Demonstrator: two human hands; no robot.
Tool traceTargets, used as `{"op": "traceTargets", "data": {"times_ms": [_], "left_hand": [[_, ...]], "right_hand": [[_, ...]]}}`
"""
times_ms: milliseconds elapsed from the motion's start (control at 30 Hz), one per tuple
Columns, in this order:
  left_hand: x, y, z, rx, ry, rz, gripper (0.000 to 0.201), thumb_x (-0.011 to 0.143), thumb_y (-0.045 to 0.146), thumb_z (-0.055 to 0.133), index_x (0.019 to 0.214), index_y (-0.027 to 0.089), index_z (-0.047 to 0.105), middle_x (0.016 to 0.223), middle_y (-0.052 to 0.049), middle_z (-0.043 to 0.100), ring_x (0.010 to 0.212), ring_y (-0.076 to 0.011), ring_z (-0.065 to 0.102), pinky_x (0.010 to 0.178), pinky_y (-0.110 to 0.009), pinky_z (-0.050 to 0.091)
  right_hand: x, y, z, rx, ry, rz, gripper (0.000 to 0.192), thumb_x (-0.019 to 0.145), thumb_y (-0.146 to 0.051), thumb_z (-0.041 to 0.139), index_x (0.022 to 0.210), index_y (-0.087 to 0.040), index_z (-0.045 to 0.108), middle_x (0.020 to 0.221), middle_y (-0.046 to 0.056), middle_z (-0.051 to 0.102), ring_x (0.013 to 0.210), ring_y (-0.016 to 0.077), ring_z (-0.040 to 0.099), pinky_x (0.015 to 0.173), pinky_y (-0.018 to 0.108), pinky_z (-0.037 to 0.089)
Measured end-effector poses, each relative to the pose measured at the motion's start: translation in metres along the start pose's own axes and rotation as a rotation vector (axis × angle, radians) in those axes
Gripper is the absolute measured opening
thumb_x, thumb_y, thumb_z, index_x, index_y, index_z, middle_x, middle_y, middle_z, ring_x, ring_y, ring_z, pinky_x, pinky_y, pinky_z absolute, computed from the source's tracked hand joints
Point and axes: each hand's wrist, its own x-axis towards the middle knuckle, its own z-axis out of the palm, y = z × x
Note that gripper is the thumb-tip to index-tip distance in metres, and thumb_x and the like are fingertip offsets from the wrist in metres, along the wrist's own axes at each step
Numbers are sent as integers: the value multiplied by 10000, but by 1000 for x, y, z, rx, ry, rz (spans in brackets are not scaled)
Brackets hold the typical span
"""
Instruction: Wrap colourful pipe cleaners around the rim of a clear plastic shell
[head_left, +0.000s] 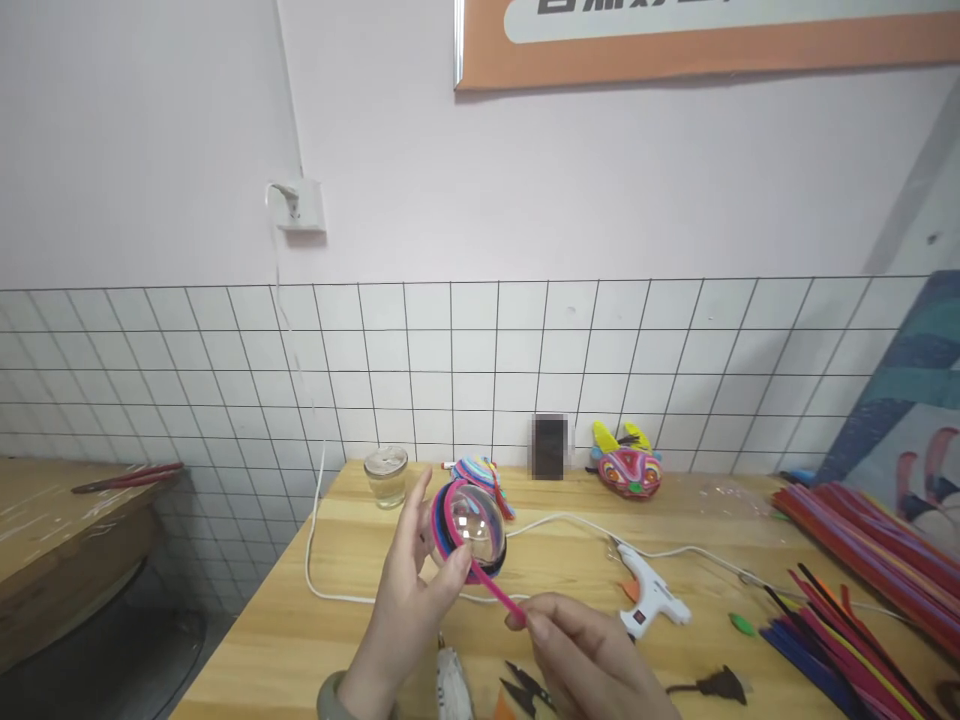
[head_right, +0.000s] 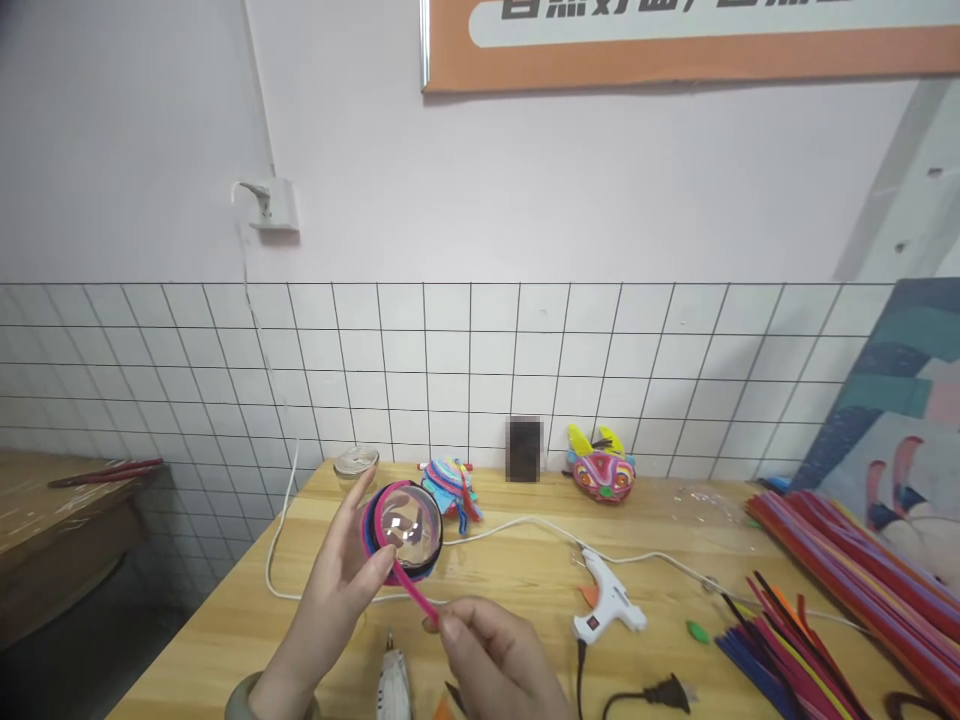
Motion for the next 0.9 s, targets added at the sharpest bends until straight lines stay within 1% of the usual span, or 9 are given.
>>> {"op": "traceTargets", "data": {"times_ms": [67, 133, 233, 367, 467, 567, 633, 733, 900], "left_hand": [[-1, -1, 1, 13, 20, 0, 693, 772, 360, 678, 1388, 238, 387, 1284, -120, 599, 1256, -331, 468, 1017, -435, 376], [-2, 0, 4, 21, 36, -4, 677, 770, 373, 676, 1373, 223, 409, 1243, -117, 629, 1261, -334, 465, 1044, -435, 346], [-3, 1, 8, 11, 35, -28, 694, 754, 388, 688, 1365, 201, 415, 1201, -117, 657, 1253, -336, 477, 1055, -422, 337], [-4, 1, 12, -80, -5, -86, 760, 737, 397, 695, 1390, 192, 366, 1236, -123, 644, 1255, -340, 479, 972, -381, 443], [-5, 1, 14, -118, -31, -117, 815, 732, 391, 694, 1421, 174, 317, 1267, -129, 629, 1357, -337, 337, 938, -356, 480], [-4, 1, 15, -100, -51, -128, 807, 751, 380, 677, 1434, 169, 302, 1325, -130, 585, 1415, -313, 197, 942, -340, 474], [-4, 0, 14, -96, -64, -130, 790, 756, 396, 671, 1429, 178, 320, 1381, -124, 533, 1410, -319, 210, 975, -346, 443], [-4, -2, 13, -109, -71, -143, 763, 749, 417, 672, 1414, 200, 368, 1423, -110, 484, 1367, -339, 301, 1016, -379, 393], [-4, -7, 11, -151, -77, -175, 738, 754, 407, 668, 1406, 211, 386, 1409, -111, 491, 1315, -329, 384, 1037, -408, 357]], "right_hand": [[1, -1, -4, -209, 59, -132, 441, 788, -610, 583, 682, -182, 602, 528, -83, 306, 492, 87, 247, 450, 209, 179], [2, -2, -6, -407, 120, -251, 402, 851, -532, 518, 658, -187, 588, 562, -57, 354, 531, 114, 317, 479, 229, 240], [2, -6, -7, -547, 200, -294, 360, 859, -455, 497, 647, -179, 588, 582, -36, 430, 569, 134, 406, 544, 241, 308], [2, -7, -11, -560, 226, -287, 356, 846, -446, 500, 624, -177, 572, 573, -33, 449, 558, 135, 422, 540, 239, 318], [4, -6, -15, -552, 209, -272, 348, 842, -448, 512, 629, -182, 580, 569, -37, 453, 551, 134, 415, 525, 236, 318], [5, -3, -17, -493, 267, -290, 332, 817, -456, 548, 625, -189, 590, 567, -37, 469, 546, 133, 405, 517, 239, 310], [7, 0, -17, -458, 304, -301, 325, 799, -463, 573, 617, -194, 590, 556, -42, 461, 533, 129, 386, 502, 241, 295], [8, 4, -17, -461, 303, -303, 325, 797, -469, 578, 619, -198, 591, 544, -50, 431, 523, 127, 366, 492, 246, 278], [8, 5, -23, -513, 277, -278, 337, 817, -486, 554, 646, -198, 592, 561, -42, 451, 533, 133, 392, 509, 246, 301]]}}
